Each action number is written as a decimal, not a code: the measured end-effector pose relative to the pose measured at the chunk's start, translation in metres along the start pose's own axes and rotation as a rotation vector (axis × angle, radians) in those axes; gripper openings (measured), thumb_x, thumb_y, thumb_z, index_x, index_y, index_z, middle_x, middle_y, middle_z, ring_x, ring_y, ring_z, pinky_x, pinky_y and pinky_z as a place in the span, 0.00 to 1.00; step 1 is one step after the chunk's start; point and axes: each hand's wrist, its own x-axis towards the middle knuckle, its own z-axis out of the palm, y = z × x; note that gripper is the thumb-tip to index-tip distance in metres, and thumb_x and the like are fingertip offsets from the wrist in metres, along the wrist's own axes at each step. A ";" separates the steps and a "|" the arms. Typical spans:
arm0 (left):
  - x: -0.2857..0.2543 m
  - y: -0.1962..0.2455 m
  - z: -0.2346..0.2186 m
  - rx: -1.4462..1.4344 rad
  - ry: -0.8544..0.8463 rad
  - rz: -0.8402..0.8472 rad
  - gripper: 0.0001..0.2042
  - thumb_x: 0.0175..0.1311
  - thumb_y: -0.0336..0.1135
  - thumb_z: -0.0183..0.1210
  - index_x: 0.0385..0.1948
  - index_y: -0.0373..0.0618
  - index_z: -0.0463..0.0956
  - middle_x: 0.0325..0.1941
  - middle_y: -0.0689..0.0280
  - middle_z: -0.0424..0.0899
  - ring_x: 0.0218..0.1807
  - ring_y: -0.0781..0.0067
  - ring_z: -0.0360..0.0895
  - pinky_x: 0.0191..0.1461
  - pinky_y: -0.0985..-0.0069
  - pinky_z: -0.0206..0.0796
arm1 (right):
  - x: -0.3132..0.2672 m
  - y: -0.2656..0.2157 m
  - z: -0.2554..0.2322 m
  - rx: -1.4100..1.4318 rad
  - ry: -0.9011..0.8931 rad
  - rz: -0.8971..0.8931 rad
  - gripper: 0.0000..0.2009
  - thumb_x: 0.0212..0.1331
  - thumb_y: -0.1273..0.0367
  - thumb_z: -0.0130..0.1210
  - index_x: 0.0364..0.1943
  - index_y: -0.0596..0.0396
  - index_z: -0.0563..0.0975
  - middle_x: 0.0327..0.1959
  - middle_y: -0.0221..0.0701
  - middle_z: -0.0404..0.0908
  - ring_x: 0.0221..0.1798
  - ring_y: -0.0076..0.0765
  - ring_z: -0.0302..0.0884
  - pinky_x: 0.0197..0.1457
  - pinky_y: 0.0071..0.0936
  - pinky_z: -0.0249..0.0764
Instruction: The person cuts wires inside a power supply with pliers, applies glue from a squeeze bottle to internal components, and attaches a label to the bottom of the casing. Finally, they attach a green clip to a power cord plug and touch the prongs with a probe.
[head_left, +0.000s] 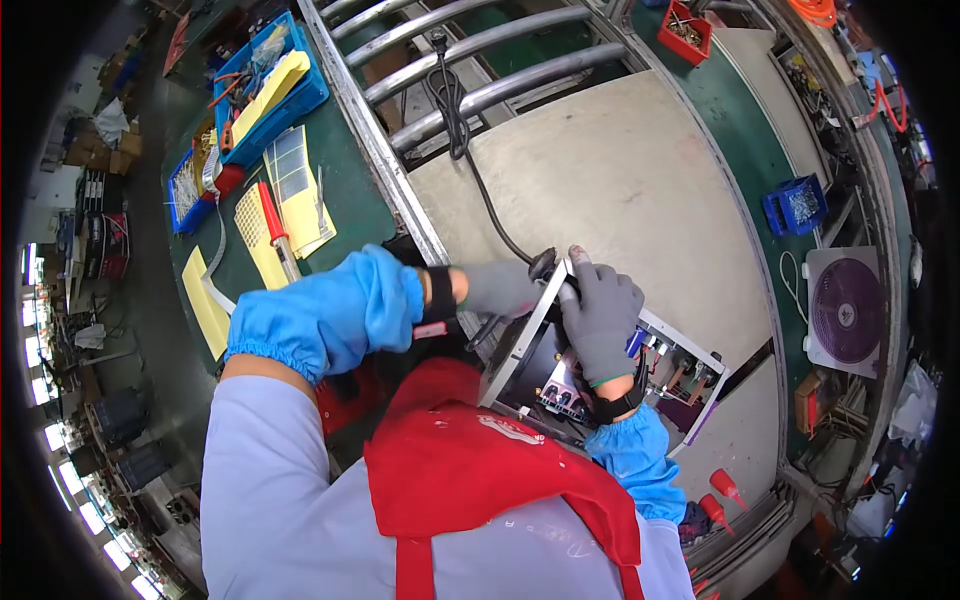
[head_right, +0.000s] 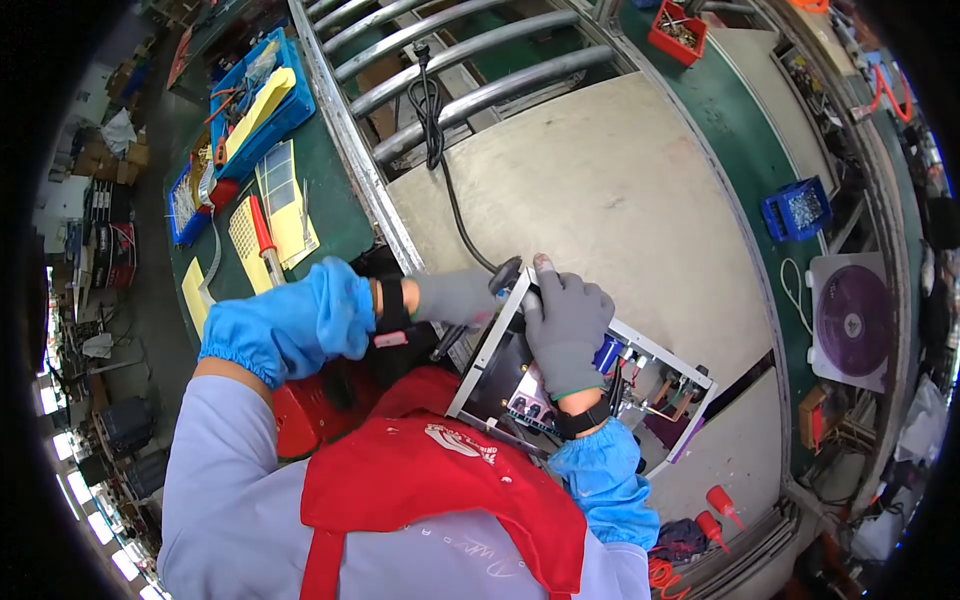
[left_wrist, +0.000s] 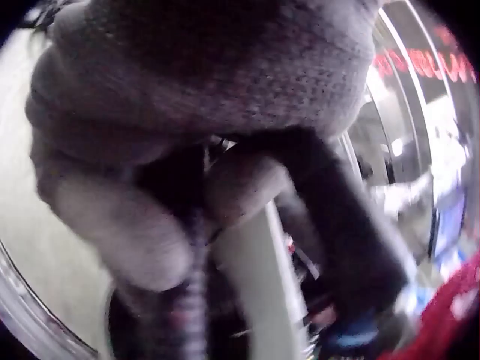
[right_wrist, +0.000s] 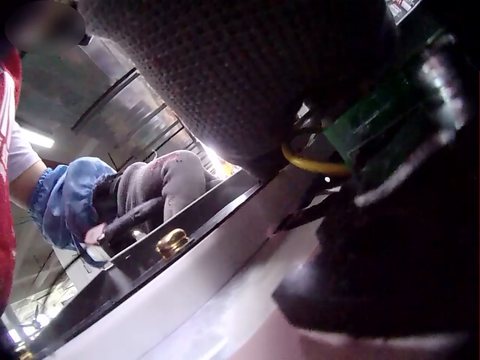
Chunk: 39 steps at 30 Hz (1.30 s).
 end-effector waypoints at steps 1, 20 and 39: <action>0.005 -0.009 0.008 0.065 0.155 0.021 0.11 0.56 0.39 0.57 0.28 0.41 0.83 0.29 0.51 0.85 0.35 0.48 0.85 0.40 0.56 0.75 | 0.001 0.001 0.001 -0.002 0.001 0.002 0.25 0.58 0.60 0.60 0.62 0.39 0.77 0.41 0.31 0.80 0.45 0.42 0.76 0.56 0.46 0.64; 0.037 -0.047 0.034 0.340 0.461 0.117 0.13 0.55 0.38 0.56 0.38 0.42 0.81 0.33 0.50 0.85 0.36 0.47 0.84 0.38 0.55 0.74 | 0.002 -0.002 0.001 -0.020 -0.006 0.005 0.26 0.57 0.60 0.60 0.63 0.39 0.76 0.42 0.32 0.80 0.46 0.43 0.75 0.57 0.45 0.64; 0.004 -0.012 0.006 0.050 0.110 0.184 0.15 0.52 0.44 0.58 0.25 0.37 0.81 0.21 0.52 0.82 0.29 0.52 0.83 0.34 0.59 0.71 | 0.000 -0.002 0.003 -0.013 -0.001 0.007 0.25 0.58 0.60 0.59 0.62 0.39 0.77 0.42 0.32 0.80 0.46 0.43 0.75 0.56 0.45 0.64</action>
